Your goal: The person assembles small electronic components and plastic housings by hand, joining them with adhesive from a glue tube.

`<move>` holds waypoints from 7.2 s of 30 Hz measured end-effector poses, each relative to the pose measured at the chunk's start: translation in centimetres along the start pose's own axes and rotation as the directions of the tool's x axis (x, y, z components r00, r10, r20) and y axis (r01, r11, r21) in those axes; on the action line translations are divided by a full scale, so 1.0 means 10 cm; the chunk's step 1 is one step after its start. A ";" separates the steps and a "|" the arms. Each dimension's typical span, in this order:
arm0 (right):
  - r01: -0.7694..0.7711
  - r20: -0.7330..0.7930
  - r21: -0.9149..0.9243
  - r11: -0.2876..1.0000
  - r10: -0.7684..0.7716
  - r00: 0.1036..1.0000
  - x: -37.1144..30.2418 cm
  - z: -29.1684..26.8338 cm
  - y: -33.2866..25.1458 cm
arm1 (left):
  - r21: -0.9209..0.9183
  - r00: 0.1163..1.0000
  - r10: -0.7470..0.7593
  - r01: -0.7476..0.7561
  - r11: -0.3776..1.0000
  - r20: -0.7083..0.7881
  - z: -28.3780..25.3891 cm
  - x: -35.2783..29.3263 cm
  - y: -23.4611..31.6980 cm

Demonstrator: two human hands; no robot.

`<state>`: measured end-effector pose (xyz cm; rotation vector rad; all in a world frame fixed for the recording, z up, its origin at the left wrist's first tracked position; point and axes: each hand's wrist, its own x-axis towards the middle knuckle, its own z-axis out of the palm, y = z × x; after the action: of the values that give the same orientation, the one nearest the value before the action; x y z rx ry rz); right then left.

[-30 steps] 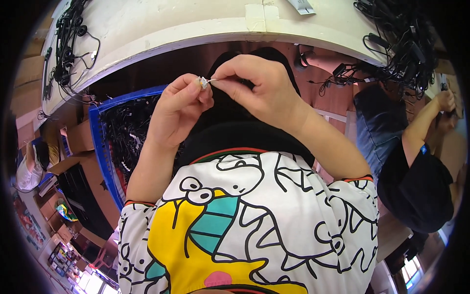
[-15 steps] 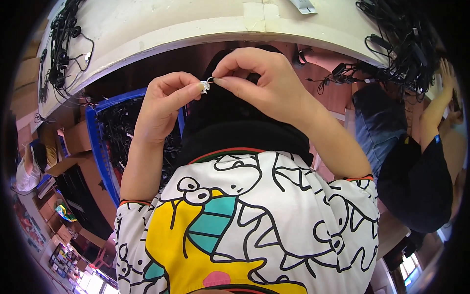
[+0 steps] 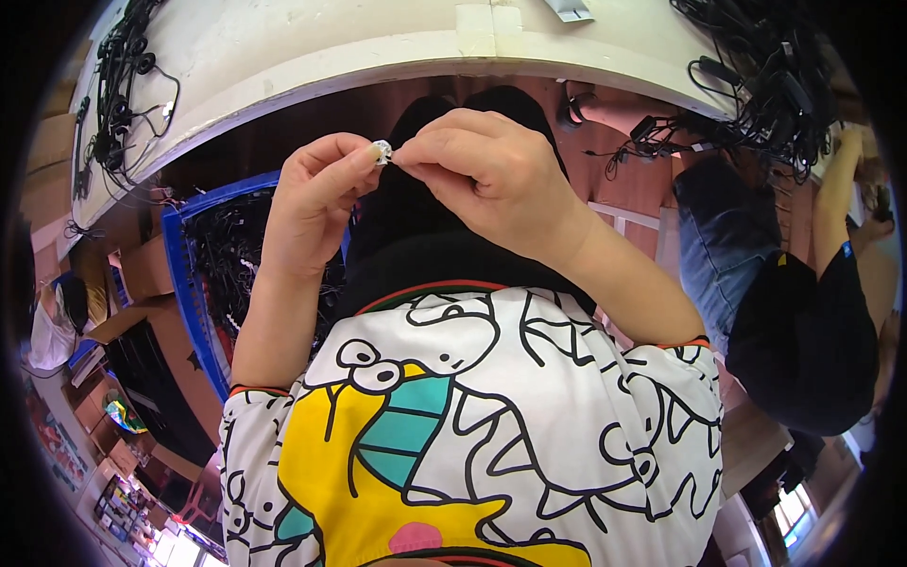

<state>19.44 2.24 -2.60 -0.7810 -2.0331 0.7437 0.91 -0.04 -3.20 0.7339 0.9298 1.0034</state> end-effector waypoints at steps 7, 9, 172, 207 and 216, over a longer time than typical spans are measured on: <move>-0.208 0.050 0.144 0.968 0.203 0.978 -0.02 0.01 -0.06 | 0.093 0.998 0.027 -0.032 0.995 0.057 0.06 -0.11 0.08; -0.282 0.114 0.185 0.941 0.265 0.958 0.00 -0.02 -0.04 | 0.131 0.996 0.046 -0.056 0.990 0.075 0.08 -0.11 0.09; -0.666 0.718 0.194 0.720 0.358 0.597 -0.51 0.66 1.12 | 0.004 0.805 0.574 -0.581 0.814 0.150 0.19 -0.06 0.51; -0.732 0.592 0.269 0.626 0.491 0.639 -0.75 0.61 1.23 | 0.178 0.943 -0.116 0.061 0.982 0.311 0.14 -0.02 0.56; -0.772 0.603 0.228 0.594 0.536 0.591 -0.79 0.67 1.23 | 0.184 0.952 -0.147 0.099 0.978 0.268 0.14 -0.05 0.52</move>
<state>20.76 2.66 -18.62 -1.1798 -1.7661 1.9887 0.16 1.31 2.01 0.9232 0.8069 0.6935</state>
